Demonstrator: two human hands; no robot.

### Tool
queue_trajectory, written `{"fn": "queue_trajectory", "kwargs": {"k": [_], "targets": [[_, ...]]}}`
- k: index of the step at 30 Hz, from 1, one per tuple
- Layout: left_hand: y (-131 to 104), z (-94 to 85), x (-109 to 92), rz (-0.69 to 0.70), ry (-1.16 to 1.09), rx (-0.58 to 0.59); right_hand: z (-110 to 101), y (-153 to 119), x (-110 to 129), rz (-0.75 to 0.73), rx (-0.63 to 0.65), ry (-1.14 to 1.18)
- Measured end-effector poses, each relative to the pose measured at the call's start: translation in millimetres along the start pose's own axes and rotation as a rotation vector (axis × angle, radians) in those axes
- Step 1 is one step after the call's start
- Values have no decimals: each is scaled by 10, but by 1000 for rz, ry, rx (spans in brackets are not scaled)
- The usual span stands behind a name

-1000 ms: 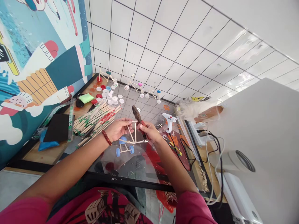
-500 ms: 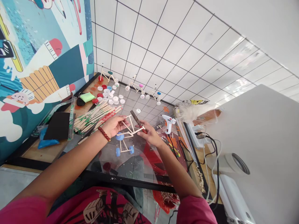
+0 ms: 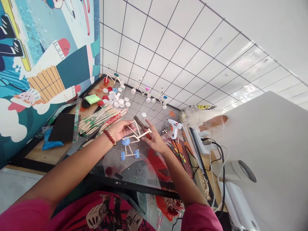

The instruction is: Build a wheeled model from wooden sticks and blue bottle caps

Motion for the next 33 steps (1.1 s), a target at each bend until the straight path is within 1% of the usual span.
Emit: {"fn": "queue_trajectory", "kwargs": {"k": [10, 16, 19, 22, 26, 28, 31, 33], "targets": [[36, 14, 40, -1, 63, 72, -91, 23, 115, -49, -33, -19], [29, -3, 67, -5, 52, 50, -82, 28, 175, -59, -51, -57], [12, 5, 62, -3, 64, 45, -81, 14, 169, -64, -75, -124], [-4, 29, 66, -6, 92, 62, -85, -13, 86, -14, -107, -202], [1, 68, 84, 0, 97, 106, -125, -40, -57, 117, -148, -200], [24, 75, 100, 1, 97, 123, -119, -33, -74, 162, -124, -234], [68, 62, 133, -17, 104, 131, -80, -17, -68, 218, -52, -320], [85, 72, 148, -28, 117, 158, -85, -14, -63, 245, -45, -339]]}}
Point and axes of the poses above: each hand's wrist, its own y-axis towards the middle knuckle, its own z-axis out of the palm, x = y × z, the point moved 10 cm from there along y, towards the middle knuckle, and after that the axes turned 4 degrees about -y, right-handed, at the moved point
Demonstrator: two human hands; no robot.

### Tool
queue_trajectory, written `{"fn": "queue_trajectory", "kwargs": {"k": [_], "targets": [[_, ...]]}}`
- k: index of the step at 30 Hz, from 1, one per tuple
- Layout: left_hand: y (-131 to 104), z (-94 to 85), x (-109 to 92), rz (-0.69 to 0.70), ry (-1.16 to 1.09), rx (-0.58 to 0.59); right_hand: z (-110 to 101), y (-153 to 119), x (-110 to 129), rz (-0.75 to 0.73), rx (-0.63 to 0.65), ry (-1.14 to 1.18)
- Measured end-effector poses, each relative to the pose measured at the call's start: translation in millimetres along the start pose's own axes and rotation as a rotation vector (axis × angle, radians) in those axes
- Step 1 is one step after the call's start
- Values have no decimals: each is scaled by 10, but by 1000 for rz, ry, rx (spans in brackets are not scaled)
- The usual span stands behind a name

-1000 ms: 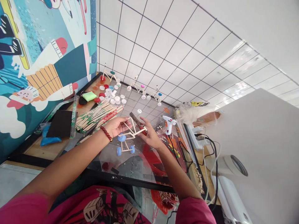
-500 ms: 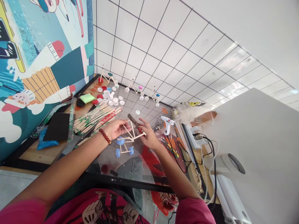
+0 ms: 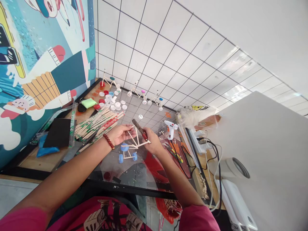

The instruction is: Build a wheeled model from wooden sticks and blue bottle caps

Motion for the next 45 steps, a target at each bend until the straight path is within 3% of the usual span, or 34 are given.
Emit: {"fn": "queue_trajectory", "kwargs": {"k": [3, 7, 11, 19, 25, 30, 35, 45], "targets": [[7, 42, -53, 46, 51, 59, -17, 5, -15, 21, -2, -8], [-31, 172, -344, 332, 227, 141, -27, 19, -46, 29, 20, -10], [-23, 204, -478, 473, 389, 103, -66, 24, -63, 48, 11, -24], [12, 193, -434, 527, 571, 131, 5, -38, -264, 204, 79, -291], [75, 152, -317, 503, 785, 133, -6, -18, -327, 273, 103, -342], [20, 220, -428, 626, 915, 78, 45, 2, -292, 250, 140, -339], [19, 179, -451, 605, 1064, 10, 84, 3, -260, 237, 166, -358], [99, 86, -488, 637, 1073, -16, 60, 49, -214, 254, 178, -420]]}}
Point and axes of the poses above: each hand's wrist, its own y-axis towards the middle knuckle, its own z-axis out of the palm, x = y × z, the point moved 10 cm from there along y, towards the middle knuckle, and after that the axes turned 4 degrees about -y, right-handed, at the moved point
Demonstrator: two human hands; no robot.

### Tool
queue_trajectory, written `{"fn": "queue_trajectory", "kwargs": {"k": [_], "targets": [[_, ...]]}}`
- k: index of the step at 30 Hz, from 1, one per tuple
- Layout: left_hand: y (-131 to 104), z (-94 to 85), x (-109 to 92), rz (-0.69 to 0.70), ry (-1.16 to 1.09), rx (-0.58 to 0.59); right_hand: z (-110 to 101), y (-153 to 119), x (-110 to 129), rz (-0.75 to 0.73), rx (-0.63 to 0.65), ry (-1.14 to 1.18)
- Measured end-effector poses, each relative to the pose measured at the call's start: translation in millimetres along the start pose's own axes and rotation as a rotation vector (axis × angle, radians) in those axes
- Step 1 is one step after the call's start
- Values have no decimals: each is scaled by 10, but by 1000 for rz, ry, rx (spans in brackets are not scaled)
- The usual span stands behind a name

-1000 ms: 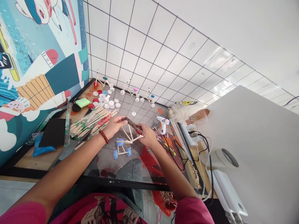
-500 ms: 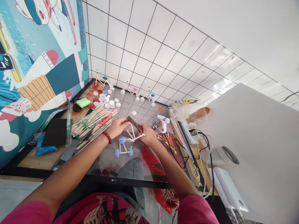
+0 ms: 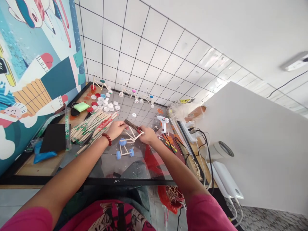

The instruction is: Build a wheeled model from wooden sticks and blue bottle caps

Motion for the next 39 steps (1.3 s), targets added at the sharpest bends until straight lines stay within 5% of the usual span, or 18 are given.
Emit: {"fn": "queue_trajectory", "kwargs": {"k": [10, 20, 28, 39], "targets": [[64, -3, 108, 17, 44, 12, 27, 29, -9, 10, -3, -34], [-2, 24, -156, 199, 11, 55, -149, -61, -23, -48, -307, 92], [-12, 37, -23, 80, 32, 33, -86, 30, -119, -156, -261, 298], [16, 11, 120, -17, -16, -16, 27, 132, 159, -408, -82, 392]]}}
Point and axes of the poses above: each hand's wrist, its own y-axis towards the middle knuckle, its own z-axis out of the palm, x = y × z, the point moved 10 cm from there along y, towards the middle knuckle, and after that the axes turned 4 degrees about -y, right-handed, at the moved point
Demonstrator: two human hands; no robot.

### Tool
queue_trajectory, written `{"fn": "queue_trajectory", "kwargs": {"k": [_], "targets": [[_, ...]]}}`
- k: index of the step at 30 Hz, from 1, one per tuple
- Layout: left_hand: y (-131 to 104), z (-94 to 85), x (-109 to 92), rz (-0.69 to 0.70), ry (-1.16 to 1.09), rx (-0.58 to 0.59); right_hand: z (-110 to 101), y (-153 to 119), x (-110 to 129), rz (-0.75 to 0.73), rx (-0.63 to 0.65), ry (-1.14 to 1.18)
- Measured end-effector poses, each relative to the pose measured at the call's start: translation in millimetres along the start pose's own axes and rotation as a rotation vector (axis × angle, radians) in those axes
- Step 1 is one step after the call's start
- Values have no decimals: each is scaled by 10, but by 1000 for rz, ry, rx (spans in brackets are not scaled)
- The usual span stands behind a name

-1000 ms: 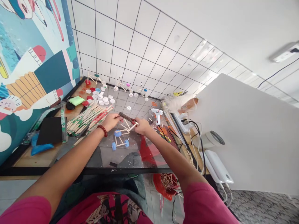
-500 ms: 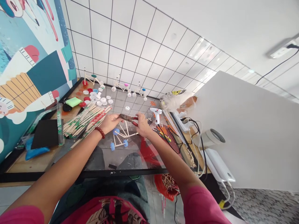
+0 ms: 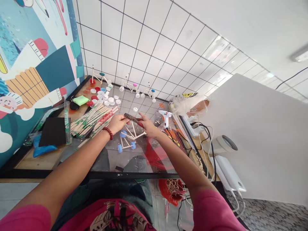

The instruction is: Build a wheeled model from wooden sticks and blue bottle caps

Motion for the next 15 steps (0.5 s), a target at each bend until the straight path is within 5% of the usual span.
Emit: {"fn": "queue_trajectory", "kwargs": {"k": [8, 15], "targets": [[-47, 13, -56, -38, -18, 35, 8, 15, -18, -27, -10, 40], [-70, 19, -88, -3, 5, 42, -113, -47, 105, -16, -43, -175]]}}
Point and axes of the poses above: each hand's wrist, its own y-axis towards the middle knuckle, its own z-axis out of the palm, x = y × z, the point moved 10 cm from there along y, towards the middle knuckle, and after that the axes turned 4 degrees about -y, right-handed, at the moved point
